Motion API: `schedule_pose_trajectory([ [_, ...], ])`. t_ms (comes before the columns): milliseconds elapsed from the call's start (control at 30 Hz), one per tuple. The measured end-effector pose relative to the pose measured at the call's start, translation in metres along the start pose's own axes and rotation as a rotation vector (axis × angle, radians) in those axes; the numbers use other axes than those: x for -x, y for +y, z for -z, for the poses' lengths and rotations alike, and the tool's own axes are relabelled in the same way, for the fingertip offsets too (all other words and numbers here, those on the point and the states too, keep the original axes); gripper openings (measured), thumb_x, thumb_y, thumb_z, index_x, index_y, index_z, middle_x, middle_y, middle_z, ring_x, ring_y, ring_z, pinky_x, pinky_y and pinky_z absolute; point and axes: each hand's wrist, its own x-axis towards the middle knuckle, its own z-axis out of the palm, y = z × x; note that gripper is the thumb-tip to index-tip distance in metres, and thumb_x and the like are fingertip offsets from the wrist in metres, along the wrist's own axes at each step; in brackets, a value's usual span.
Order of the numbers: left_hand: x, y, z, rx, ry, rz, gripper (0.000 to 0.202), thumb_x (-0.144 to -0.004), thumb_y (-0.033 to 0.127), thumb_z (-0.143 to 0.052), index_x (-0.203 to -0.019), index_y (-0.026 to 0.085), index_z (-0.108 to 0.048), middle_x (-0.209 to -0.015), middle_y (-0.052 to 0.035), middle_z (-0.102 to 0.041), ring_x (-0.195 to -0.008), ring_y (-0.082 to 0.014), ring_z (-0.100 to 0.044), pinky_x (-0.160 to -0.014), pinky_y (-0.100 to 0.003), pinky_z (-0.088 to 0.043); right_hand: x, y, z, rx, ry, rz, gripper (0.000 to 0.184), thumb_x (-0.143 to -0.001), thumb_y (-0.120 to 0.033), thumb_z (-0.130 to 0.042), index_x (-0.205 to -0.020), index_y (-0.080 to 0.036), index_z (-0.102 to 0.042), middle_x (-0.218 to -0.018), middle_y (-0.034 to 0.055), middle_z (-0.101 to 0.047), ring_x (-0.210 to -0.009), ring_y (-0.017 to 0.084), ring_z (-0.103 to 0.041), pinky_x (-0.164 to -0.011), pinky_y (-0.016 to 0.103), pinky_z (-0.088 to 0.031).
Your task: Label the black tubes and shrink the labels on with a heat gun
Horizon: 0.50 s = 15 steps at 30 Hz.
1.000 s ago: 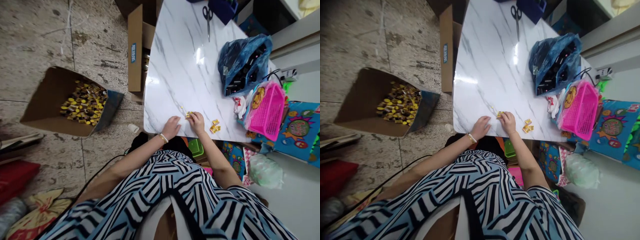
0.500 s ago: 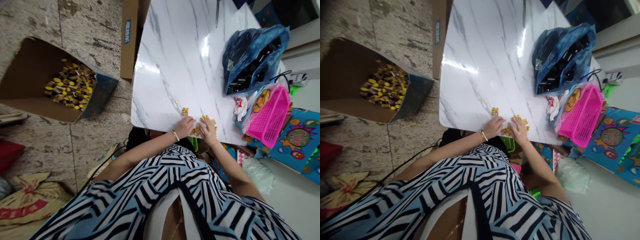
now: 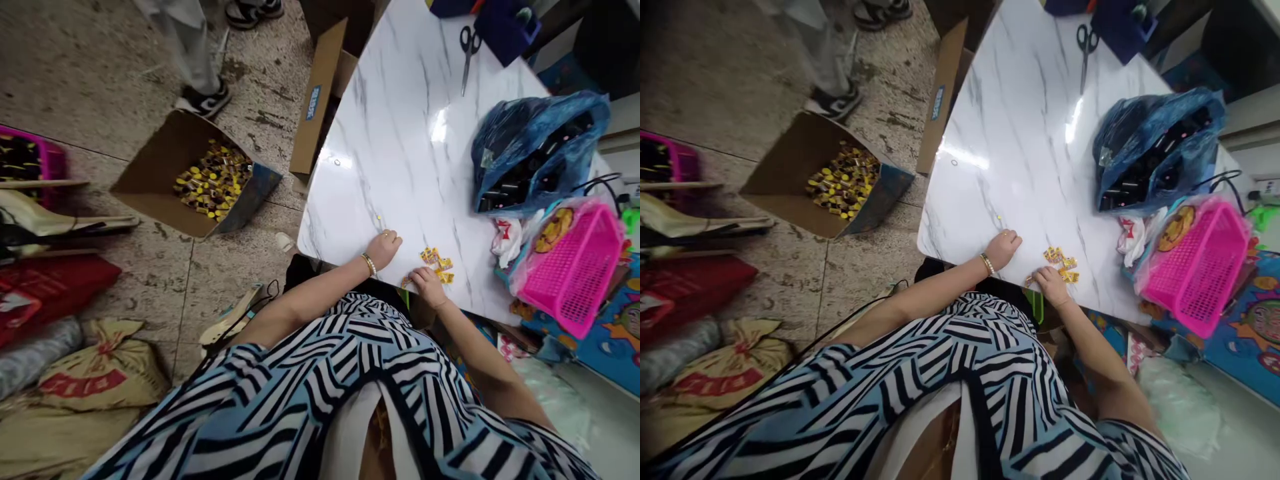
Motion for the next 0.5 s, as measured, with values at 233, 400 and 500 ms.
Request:
schedule_pose_trajectory([
  [233,-0.003,-0.017,-0.002,0.103,-0.006,0.152,0.025,-0.111,0.022,-0.042,-0.116,0.015,-0.065,-0.125,-0.0171,-0.06,-0.1,-0.0244,-0.062,-0.086,-0.036,-0.053,-0.011,0.036,0.018,0.129,0.056,-0.279,0.032,-0.108,-0.03,-0.046,-0.114,-0.018,-0.074,-0.108,0.0153,-0.071,-0.107,0.028,-0.058,-0.102,0.044,-0.049],
  [400,-0.013,-0.008,-0.007,0.228,-0.078,0.194,0.022,-0.105,0.012,-0.047,-0.105,0.015,-0.069,-0.12,-0.0162,-0.066,-0.109,-0.0261,-0.064,-0.097,-0.038,-0.053,0.005,0.032,0.032,0.154,0.167,-0.37,0.033,-0.106,-0.033,-0.05,-0.125,-0.02,-0.073,-0.126,0.0144,-0.069,-0.116,0.027,-0.059,-0.107,0.043,-0.05],
  [500,-0.022,0.019,-0.01,0.336,-0.141,0.197,0.009,-0.098,0.013,-0.065,-0.099,0.014,-0.073,-0.107,-0.0125,-0.072,-0.103,-0.0246,-0.069,-0.095,-0.035,-0.055,0.012,0.014,0.041,0.158,0.285,-0.382,0.031,-0.104,-0.031,-0.052,-0.123,-0.02,-0.074,-0.128,0.015,-0.067,-0.119,0.026,-0.06,-0.108,0.044,-0.052],
])
